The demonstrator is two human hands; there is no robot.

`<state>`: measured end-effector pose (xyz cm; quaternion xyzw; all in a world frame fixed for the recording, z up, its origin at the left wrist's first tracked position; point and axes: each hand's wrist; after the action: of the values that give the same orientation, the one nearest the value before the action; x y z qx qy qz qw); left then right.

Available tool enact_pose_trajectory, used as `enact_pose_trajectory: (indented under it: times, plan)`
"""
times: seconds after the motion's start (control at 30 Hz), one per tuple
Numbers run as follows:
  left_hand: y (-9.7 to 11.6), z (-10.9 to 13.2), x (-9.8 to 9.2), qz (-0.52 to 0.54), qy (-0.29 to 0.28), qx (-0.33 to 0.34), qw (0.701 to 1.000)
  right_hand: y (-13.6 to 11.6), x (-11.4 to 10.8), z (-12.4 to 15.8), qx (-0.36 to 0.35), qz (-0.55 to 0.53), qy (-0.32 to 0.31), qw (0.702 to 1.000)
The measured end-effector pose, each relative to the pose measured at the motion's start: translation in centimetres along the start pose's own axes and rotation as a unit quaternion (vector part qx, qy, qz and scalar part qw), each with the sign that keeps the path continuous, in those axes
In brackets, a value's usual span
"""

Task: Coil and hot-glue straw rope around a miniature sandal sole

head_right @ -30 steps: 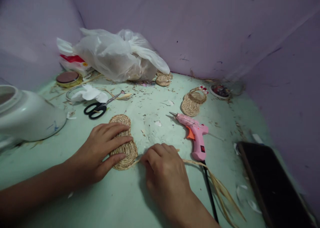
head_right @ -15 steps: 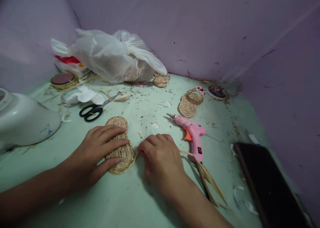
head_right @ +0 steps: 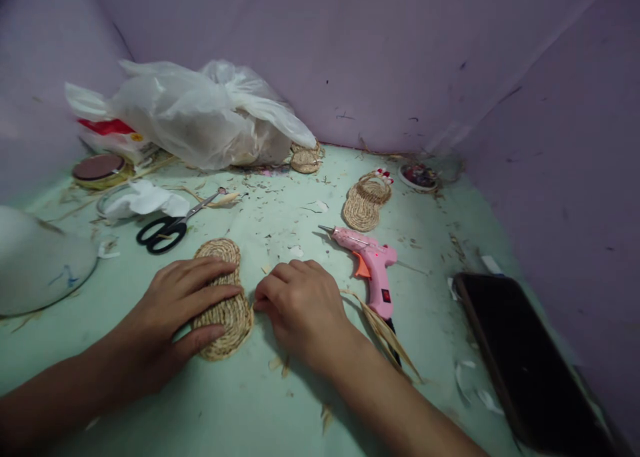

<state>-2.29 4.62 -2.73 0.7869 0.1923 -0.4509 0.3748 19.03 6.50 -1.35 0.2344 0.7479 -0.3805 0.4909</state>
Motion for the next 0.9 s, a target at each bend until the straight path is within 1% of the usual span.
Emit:
enact_pose_trajectory:
  times: [0.2,0.6,0.9]
  plan:
    - [0.1,-0.1,0.0,0.000,-0.006,-0.004,1.000,0.1,0.1,0.3,-0.001,-0.004,0.000,1.000]
    - [0.1,0.0,0.0,0.022,0.002,-0.003,1.000,0.3,-1.2,0.5,0.010,-0.056,-0.038,0.998]
    - [0.0,0.0,0.0,0.018,0.002,0.005,1.000,1.1,-2.2,1.1,-0.011,-0.097,-0.071,0.993]
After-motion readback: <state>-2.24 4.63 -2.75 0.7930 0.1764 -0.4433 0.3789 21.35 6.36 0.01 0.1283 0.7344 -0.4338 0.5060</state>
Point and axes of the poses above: each hand's wrist, its own z-axis away from the middle knuckle, its own x-axis out of the palm, y = z × x, and after that the axes turned 4 degrees about z, right-handed
